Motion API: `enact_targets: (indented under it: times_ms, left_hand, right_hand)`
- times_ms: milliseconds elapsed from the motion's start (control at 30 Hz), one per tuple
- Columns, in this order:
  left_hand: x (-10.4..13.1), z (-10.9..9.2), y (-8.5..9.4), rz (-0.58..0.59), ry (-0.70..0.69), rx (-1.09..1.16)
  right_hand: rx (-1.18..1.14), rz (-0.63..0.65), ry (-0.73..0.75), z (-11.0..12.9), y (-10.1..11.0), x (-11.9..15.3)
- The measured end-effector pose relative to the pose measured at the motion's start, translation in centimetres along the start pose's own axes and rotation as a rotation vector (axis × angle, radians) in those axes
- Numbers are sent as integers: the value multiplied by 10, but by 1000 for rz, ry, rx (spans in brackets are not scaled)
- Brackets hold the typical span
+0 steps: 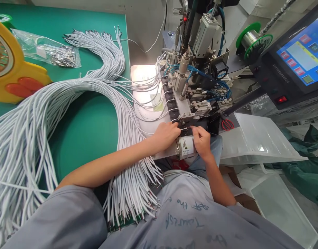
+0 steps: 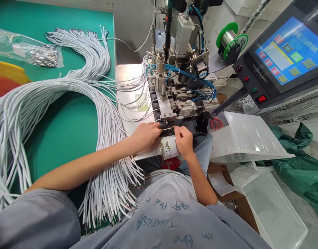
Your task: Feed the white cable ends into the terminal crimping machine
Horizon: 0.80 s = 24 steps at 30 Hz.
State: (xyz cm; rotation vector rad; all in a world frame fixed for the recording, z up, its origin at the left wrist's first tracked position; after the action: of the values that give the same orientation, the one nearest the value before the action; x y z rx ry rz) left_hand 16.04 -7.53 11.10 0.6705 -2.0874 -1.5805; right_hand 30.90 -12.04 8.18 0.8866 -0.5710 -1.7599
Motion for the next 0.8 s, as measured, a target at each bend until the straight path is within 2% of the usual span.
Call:
enact_targets:
  times_ms: [67, 133, 233, 367, 433, 467, 533, 600, 700, 800]
  left_hand:
    - [0, 4, 1, 28, 73, 3]
    - [0, 9, 3, 13, 157, -15]
    - [0, 13, 4, -41, 219, -50]
    - [-1, 14, 1, -32, 202, -43]
    - [-2, 15, 0, -25, 204, -27]
    - [-2, 15, 1, -24, 205, -20]
    - [-2, 15, 2, -28, 206, -15]
    - [-2, 13, 4, -22, 200, -15]
    - [1, 5, 8, -17, 155, 4]
    - [5, -13, 12, -46, 14, 74]
  right_hand:
    - [-74, -115, -51, 5, 8, 10]
    - [-128, -83, -97, 14, 8, 25]
    - [-206, 225, -119, 34, -13, 55]
    - [-392, 713, -74, 57, -66, 92]
    - [-497, 861, -78, 62, -88, 102]
    - [-532, 893, -84, 63, -94, 104]
    - [-528, 896, -76, 65, -97, 103]
    - [-394, 848, -23, 68, -88, 101]
    - [-42, 700, 68, 76, -68, 101]
    - [220, 545, 158, 84, -51, 102]
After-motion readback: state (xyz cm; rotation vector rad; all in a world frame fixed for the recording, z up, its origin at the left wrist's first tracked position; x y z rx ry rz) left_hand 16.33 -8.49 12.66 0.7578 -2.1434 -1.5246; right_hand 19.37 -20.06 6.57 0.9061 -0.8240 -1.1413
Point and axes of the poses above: each hand's wrist, its own x-axis away from the middle knuckle, its own y-axis out of the back of the hand, z = x × y, the point moved 4 cm from there along -x, towards the middle knuckle, and after that the axes turned 12 degrees about x, right-handed, at the moved point
